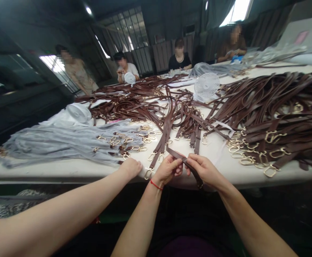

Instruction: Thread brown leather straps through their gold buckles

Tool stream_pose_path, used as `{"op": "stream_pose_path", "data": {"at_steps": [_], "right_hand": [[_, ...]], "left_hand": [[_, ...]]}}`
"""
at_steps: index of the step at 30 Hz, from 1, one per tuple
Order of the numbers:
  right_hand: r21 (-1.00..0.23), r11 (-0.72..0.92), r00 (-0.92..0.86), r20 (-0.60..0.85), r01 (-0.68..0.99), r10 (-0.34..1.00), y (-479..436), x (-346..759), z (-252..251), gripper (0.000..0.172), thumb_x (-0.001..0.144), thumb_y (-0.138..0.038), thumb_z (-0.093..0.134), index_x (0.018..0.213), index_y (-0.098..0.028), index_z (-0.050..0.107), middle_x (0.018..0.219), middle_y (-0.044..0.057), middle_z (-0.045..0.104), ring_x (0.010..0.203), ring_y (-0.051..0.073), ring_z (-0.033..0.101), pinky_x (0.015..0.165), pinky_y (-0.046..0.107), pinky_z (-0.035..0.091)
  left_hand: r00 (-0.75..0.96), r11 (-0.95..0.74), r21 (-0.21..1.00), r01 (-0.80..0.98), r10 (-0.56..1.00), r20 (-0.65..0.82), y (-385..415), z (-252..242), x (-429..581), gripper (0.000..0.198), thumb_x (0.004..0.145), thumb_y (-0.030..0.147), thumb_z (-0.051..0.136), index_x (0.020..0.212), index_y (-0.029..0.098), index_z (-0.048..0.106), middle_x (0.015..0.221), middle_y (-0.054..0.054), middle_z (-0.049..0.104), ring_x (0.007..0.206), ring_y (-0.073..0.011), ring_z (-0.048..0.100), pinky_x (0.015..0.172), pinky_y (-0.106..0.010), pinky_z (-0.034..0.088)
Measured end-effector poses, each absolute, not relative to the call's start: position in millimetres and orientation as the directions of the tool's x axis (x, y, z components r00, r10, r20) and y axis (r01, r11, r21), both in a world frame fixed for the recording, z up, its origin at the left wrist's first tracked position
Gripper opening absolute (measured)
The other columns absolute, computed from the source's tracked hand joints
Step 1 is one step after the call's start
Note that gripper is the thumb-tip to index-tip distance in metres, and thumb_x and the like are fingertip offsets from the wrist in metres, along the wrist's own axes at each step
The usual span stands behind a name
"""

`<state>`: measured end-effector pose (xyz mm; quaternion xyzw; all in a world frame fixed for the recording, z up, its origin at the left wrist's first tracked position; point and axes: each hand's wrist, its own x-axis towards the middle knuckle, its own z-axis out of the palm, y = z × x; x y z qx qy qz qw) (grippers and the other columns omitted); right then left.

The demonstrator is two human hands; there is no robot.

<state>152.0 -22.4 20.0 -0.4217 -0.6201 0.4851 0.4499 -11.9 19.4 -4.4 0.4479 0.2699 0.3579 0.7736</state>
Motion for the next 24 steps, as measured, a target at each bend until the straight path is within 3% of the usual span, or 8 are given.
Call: {"op": "stream_pose_path", "data": {"at_steps": [6,11,17,21,24], "right_hand": [[-0.984,0.096,-0.360,0.035,0.152,0.932,-17.9,159.3,8.7,0.043,0.091,-0.057,0.045,0.073,-0.019,0.056,0.057,0.001,0.053,0.054,0.015,0.047,0.053,0.026,0.037],[-0.964,0.110,-0.376,0.011,0.243,0.927,-12.3,173.4,-13.0,0.048,0.087,-0.062,0.047,0.061,-0.022,0.053,0.054,0.002,0.049,0.054,0.017,0.048,0.055,0.028,0.042],[-0.989,-0.040,-0.314,-0.083,0.140,0.946,-13.2,176.5,-35.2,0.051,0.069,-0.074,0.058,0.067,-0.024,0.056,0.053,0.001,0.045,0.046,0.017,0.042,0.042,0.028,0.039],[-0.993,-0.066,-0.326,-0.096,0.100,0.941,-13.7,176.5,-45.2,0.050,0.071,-0.073,0.058,0.066,-0.024,0.051,0.051,-0.001,0.044,0.043,0.015,0.041,0.041,0.026,0.038],[-0.991,-0.110,-0.300,-0.129,0.078,0.945,-18.6,179.1,-42.3,0.048,0.074,-0.070,0.058,0.071,-0.024,0.047,0.047,-0.004,0.042,0.037,0.011,0.035,0.036,0.022,0.028]], "left_hand": [[0.553,0.366,0.800,-0.477,0.832,-0.050,6.3,-9.8,-6.2,0.046,0.077,0.050,0.070,0.102,0.015,0.055,0.056,0.004,0.047,0.042,-0.0053,0.034,0.042,-0.018,0.024],[0.528,0.304,0.859,-0.411,0.848,-0.047,7.1,-10.1,-0.4,0.039,0.074,0.044,0.074,0.092,0.014,0.056,0.052,0.006,0.040,0.042,-0.0048,0.029,0.041,-0.018,0.017],[0.469,0.207,0.924,-0.320,0.882,-0.035,-1.5,-7.2,6.7,0.039,0.077,0.046,0.069,0.093,0.012,0.059,0.055,0.003,0.045,0.043,-0.0059,0.035,0.042,-0.021,0.020],[0.433,0.103,0.968,-0.227,0.901,0.006,-4.9,-7.3,11.4,0.043,0.083,0.052,0.060,0.096,0.010,0.060,0.056,0.002,0.046,0.043,-0.0061,0.035,0.042,-0.023,0.020],[0.412,0.054,0.986,-0.160,0.911,0.016,-5.6,-5.0,15.3,0.044,0.081,0.053,0.061,0.096,0.012,0.057,0.056,0.003,0.044,0.046,-0.0070,0.036,0.045,-0.022,0.023]]}}
